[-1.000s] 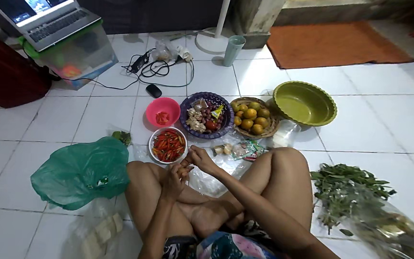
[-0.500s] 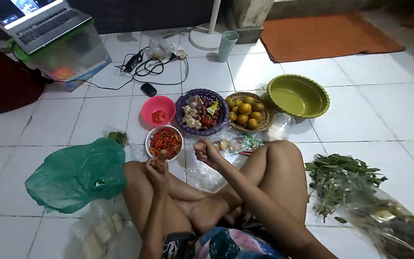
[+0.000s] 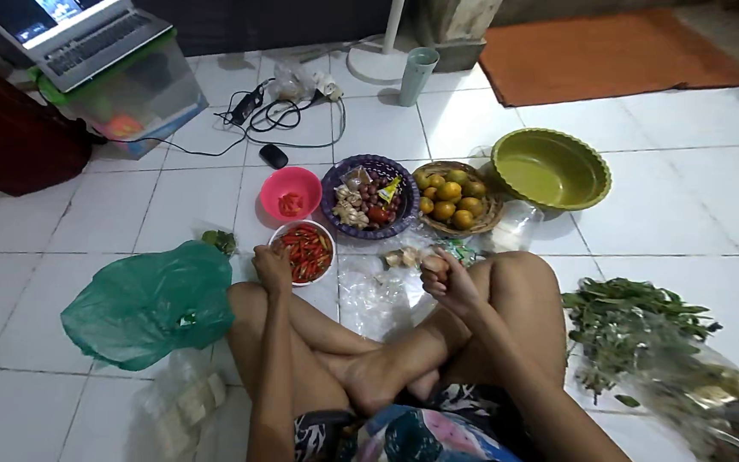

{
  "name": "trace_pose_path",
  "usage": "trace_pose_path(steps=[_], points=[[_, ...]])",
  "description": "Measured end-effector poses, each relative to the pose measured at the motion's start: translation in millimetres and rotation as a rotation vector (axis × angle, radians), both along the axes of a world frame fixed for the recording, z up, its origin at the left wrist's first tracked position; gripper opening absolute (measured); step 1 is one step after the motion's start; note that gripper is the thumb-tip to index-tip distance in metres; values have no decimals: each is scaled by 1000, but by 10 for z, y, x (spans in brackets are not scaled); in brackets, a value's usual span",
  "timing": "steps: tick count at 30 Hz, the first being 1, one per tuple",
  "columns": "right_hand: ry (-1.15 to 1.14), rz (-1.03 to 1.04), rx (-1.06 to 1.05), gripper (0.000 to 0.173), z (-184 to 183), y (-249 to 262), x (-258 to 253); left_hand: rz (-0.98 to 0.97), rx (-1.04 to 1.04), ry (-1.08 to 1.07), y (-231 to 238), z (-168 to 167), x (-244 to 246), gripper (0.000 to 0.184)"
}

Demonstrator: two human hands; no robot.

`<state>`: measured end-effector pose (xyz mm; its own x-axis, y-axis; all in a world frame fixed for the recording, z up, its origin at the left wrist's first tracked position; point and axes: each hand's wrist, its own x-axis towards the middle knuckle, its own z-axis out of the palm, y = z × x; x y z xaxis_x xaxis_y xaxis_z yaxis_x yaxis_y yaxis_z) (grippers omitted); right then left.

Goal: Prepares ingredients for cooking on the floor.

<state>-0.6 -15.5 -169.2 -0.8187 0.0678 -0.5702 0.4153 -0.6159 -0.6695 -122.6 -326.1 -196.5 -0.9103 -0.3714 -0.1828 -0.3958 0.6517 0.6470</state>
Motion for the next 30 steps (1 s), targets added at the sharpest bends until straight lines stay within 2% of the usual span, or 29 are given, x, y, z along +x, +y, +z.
trace_pose_path(steps=[5,9,11,13,16,19,23,26,30], points=[[-4,-19,-48,61,-81,43,90,71,-59,-134,24,-72,25,77],[-34,-34,-43,61,-80,-27,60,-53,-173,-194,3,-84,79,75],[-42,-55,-36,61,-48,-33,30,-78,-191,-137,-1,-112,149,79],[-23,-58,11,59,-16,-7,-6,-70,-126,41,-20,-157,224,81],[-3,-52,157,57,6,64,-40,-72,-83,346,-11,-222,292,67],[-15,-76,203,59,0,136,-74,-189,-87,505,56,-224,377,44],[-43,-70,266,48,49,102,-87,-381,-22,512,199,-236,651,27],[-8,34,328,30,69,19,-116,-499,53,420,311,-219,872,26],[44,199,418,26,119,-161,-227,-691,100,348,404,-243,995,28]])
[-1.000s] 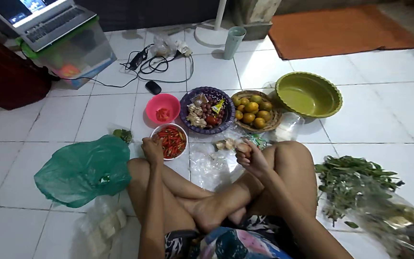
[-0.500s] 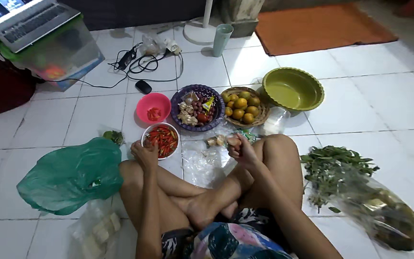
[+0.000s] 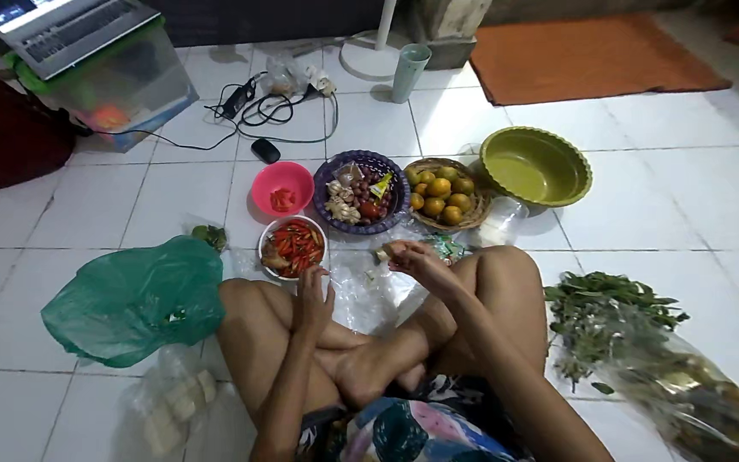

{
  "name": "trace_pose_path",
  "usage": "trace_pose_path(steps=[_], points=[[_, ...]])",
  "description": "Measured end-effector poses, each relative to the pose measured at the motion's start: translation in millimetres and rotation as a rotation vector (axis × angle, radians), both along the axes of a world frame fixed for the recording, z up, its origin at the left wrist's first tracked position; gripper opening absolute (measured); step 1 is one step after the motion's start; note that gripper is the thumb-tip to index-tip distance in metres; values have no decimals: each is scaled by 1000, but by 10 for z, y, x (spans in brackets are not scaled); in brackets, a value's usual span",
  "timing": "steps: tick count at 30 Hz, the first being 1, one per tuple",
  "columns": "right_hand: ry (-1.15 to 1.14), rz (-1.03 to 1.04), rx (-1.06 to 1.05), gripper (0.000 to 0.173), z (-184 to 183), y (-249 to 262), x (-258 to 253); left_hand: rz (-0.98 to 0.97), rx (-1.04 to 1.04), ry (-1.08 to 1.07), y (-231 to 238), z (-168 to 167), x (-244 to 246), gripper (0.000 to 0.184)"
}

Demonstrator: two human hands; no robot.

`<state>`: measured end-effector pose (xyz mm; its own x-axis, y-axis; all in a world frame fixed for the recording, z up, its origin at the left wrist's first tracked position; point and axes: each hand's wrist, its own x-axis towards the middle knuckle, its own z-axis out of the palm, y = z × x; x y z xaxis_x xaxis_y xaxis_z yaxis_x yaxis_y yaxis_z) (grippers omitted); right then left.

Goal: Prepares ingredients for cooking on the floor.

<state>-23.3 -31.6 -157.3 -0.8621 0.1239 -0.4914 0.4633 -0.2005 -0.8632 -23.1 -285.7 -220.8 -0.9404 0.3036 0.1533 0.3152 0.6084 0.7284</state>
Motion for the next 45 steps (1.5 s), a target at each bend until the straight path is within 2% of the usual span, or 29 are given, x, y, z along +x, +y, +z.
trace_pose_path(steps=[3,6,11,14,18,22,24,28,30,32,33,36,39,41,42,45], points=[[16,90,69,31,35,-128,-122,-33,9,10,36,-21,-30,27],[11,124,87,40,121,-259,-274,43,95,-54,10,-40,-96,28],[4,121,-135,30,219,-425,-452,204,274,-86,-24,-70,-168,28],[-25,153,-237,25,186,-501,-454,213,334,-122,-47,-7,-178,29],[-100,216,-373,36,74,-571,-365,142,435,-142,-22,31,-166,32],[-258,169,-542,37,4,-632,-219,-4,546,-195,46,94,-128,42],[-307,160,-549,39,-48,-663,-145,-67,602,-249,96,121,-111,47],[-328,217,-340,41,-43,-739,4,-83,637,-428,203,179,-60,42],[-312,337,-204,46,17,-690,83,-73,662,-539,224,224,-21,37],[-244,464,-60,46,174,-541,170,-57,734,-642,208,248,13,33],[-182,455,39,42,306,-421,222,-35,774,-703,184,259,20,33],[97,141,391,35,574,277,425,70,841,-807,74,279,27,39],[174,-283,826,33,471,1249,657,162,861,-792,-17,246,26,41],[19,-351,1074,33,307,1758,856,214,881,-776,-29,217,46,39],[-120,-279,1132,35,224,1926,962,237,892,-762,-11,199,51,33],[-501,89,1045,44,-121,2146,1164,184,878,-734,82,223,45,24]])
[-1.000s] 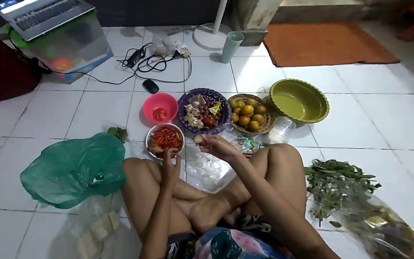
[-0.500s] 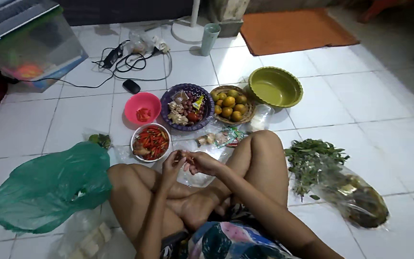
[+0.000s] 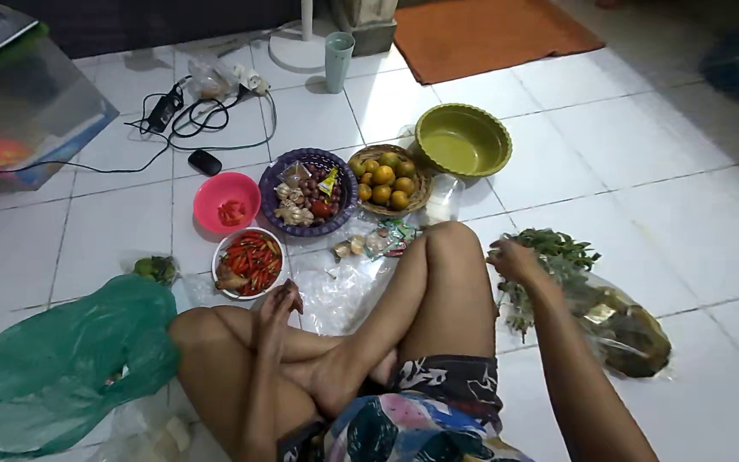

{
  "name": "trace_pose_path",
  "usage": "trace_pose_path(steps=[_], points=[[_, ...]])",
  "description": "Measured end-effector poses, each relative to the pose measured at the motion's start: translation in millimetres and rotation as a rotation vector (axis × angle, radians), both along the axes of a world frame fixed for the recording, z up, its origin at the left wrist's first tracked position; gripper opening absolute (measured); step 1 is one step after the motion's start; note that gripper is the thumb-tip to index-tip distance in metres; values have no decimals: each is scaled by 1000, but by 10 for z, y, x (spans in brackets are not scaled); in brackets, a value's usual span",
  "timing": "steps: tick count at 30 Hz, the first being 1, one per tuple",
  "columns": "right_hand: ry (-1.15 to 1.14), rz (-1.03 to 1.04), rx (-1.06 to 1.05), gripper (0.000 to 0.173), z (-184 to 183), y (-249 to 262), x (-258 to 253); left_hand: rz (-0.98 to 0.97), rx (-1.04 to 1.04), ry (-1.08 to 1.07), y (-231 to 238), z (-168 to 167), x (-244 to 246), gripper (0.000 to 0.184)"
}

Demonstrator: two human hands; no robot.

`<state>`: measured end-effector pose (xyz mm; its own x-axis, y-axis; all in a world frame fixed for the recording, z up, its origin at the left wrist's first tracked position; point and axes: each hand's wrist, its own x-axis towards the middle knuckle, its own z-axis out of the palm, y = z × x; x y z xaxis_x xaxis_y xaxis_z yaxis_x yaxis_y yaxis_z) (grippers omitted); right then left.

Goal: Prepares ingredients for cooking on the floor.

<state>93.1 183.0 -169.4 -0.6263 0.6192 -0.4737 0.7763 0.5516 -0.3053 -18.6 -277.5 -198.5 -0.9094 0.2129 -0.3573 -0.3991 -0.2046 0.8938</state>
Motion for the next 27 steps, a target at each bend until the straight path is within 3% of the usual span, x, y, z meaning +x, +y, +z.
trace_pose_path(steps=[2,6,11,13,17,20,22,25,27], points=[[-131,19,-62,49,-241,-69,110,-15,-7,-18,86,96,28,24],[-42,-131,-26,43,-343,-322,218,-65,53,-229,335,418,58,31],[149,-245,-36,41,-456,-367,268,-585,-27,-270,664,294,84,36],[245,-241,-33,48,-509,-293,338,-612,-176,-221,779,236,68,36],[339,-306,54,53,-267,-276,428,-453,-400,-186,805,357,-88,39],[414,-429,138,60,174,-414,361,-448,-462,-170,704,398,-194,39],[392,-452,94,52,501,-564,180,-488,-460,-142,624,264,-226,38],[377,-318,-95,42,697,-815,-232,-532,-421,-109,557,-1,-234,36],[324,-183,-189,41,643,-981,-594,-543,-417,-97,552,-96,-228,36]])
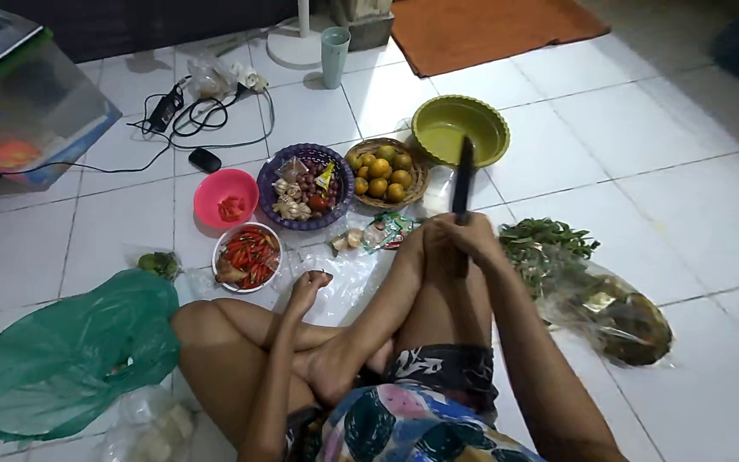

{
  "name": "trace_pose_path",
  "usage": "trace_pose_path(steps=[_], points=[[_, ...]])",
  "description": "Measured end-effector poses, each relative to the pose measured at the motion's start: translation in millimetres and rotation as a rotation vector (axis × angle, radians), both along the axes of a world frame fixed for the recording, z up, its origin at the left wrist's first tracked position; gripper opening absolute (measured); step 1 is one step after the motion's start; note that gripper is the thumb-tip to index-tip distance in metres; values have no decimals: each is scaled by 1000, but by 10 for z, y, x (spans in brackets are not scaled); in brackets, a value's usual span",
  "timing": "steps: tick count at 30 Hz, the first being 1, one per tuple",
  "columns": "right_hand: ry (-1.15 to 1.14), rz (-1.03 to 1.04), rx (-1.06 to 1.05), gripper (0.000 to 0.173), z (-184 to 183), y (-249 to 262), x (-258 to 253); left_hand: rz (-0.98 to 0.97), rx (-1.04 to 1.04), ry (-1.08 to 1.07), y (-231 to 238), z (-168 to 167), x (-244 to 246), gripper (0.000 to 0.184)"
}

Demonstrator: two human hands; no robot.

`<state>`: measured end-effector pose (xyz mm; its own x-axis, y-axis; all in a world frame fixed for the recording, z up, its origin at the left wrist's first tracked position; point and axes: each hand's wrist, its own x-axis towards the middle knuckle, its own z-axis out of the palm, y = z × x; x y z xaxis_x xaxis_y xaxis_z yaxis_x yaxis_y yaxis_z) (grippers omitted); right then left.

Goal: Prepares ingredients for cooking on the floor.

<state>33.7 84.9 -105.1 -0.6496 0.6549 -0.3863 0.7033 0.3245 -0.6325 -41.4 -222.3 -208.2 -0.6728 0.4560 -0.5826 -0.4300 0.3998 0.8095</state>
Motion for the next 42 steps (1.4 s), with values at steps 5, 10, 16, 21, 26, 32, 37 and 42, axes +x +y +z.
trace_pose_path(steps=[5,10,16,21,26,32,37,42], points=[[-132,166,-87,32,-377,-508,-840,-7,-61,14,4,32,41,38],[-158,171,-7,37,-694,-738,-1057,-5,-73,16,-66,27,60,37],[-52,159,-56,53,-862,-838,-967,-25,-89,24,-84,-3,79,38],[-104,171,-8,55,-937,-934,-985,-37,-105,28,-95,-13,68,38],[-60,207,79,30,-990,-919,-972,-19,-97,32,-109,-21,73,37],[103,155,3,32,-840,-575,-864,-46,-112,119,-48,-47,92,36],[74,80,-39,38,-815,-273,-764,-158,-228,205,74,2,84,38],[122,10,-75,33,-735,-266,-803,-239,-352,231,138,79,68,41]])
